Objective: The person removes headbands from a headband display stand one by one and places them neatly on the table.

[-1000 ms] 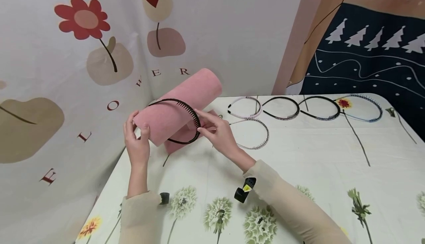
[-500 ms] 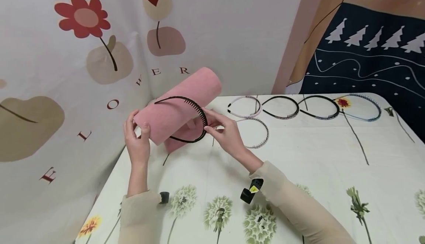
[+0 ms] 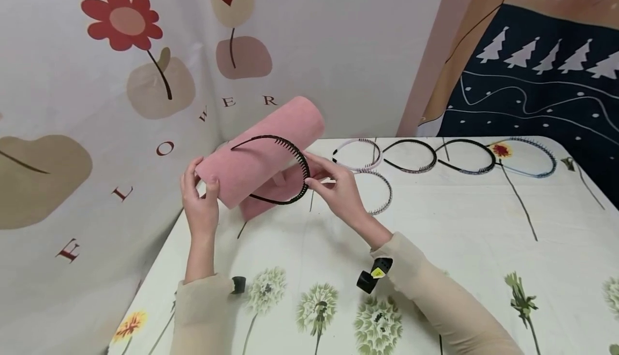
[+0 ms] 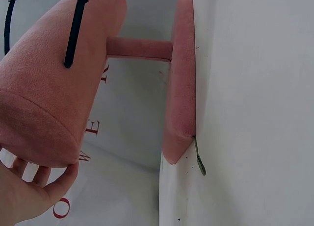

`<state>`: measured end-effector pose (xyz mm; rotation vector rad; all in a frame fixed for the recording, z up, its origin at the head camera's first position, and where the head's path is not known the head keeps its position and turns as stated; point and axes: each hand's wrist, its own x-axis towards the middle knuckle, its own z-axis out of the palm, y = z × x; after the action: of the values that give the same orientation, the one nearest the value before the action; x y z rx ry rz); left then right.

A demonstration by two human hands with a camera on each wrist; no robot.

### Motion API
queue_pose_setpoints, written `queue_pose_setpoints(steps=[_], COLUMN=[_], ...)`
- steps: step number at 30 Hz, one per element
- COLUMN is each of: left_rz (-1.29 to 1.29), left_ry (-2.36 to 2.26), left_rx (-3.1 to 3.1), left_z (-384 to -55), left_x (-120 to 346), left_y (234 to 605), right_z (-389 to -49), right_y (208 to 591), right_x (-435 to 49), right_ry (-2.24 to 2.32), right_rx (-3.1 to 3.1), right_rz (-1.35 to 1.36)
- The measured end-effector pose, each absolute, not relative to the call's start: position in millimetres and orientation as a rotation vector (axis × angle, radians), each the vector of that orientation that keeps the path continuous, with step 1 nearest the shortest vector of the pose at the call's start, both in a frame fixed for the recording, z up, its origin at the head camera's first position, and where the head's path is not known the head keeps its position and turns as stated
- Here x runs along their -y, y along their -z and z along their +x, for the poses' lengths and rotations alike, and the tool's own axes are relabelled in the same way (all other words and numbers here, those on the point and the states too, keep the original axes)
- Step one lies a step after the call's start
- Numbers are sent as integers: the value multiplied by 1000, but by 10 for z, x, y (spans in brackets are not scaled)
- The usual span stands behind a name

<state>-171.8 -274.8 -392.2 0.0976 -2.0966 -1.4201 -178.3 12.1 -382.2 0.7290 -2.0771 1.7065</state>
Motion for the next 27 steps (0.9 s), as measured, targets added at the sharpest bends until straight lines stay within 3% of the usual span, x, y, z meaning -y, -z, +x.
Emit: queue_pose_setpoints(steps=[27], left_rz=[112], left_ry=[1461], left_rx=[2097], left_z=[-1719], left_x=[2756], left_y=[3908], right_z=[-1852], right_y=[3678], right_x=[-925], right_ry=[-2036], right_rx=[2038], right_rz=[525])
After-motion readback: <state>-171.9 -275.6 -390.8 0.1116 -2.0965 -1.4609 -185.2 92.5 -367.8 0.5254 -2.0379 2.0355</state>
